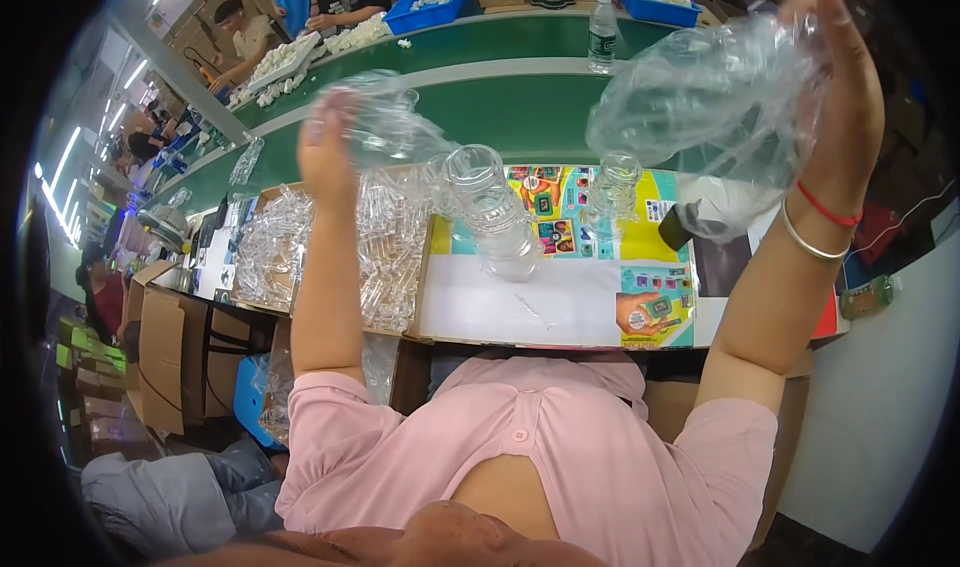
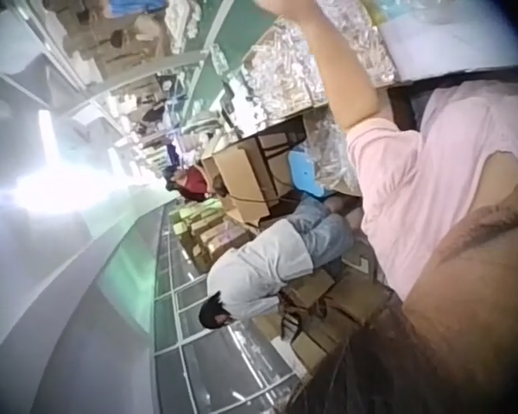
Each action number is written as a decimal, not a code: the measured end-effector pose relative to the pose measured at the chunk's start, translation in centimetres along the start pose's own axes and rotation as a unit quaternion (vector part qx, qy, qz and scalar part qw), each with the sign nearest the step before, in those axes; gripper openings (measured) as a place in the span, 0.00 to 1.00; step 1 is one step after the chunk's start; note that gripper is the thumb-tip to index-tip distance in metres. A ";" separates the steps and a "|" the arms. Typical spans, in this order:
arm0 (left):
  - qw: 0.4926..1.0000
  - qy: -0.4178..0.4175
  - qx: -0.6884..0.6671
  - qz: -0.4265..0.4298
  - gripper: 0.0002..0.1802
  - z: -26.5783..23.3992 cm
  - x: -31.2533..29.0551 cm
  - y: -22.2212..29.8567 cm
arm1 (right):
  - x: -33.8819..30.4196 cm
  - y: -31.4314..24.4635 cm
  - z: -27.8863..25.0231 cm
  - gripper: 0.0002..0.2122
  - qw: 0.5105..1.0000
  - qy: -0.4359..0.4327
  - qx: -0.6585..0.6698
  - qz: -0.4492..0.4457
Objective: Applying substance to small components and packaging glass jars into plastic bags on an assembly line.
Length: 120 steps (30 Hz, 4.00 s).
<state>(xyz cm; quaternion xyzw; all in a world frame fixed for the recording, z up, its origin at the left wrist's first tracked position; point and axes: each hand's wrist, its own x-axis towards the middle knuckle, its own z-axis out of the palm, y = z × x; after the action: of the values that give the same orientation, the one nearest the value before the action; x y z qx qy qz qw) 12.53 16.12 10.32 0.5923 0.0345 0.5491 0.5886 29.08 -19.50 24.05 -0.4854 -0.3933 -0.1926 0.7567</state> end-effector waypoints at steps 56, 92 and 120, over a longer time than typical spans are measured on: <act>0.755 -0.403 0.361 0.371 0.25 4.3 -17.9 4.4 | -8.6 15.1 9.4 0.24 0.793 -0.410 -0.450 -0.018; 0.861 -0.469 0.132 -0.150 0.55 6.7 -21.4 5.6 | -24.6 3.4 2.7 0.18 0.950 -0.269 0.126 0.097; 0.467 -0.334 0.654 -0.492 0.34 -41.1 -41.4 -8.3 | -32.2 7.7 -1.8 0.05 0.932 -0.288 -0.159 0.150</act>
<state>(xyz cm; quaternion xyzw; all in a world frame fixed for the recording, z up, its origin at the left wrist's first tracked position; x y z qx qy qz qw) -27.18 17.27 -33.14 0.8284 0.4698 -0.2537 0.1695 15.13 -20.49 -5.95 -0.6873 -0.4812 0.0109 0.5440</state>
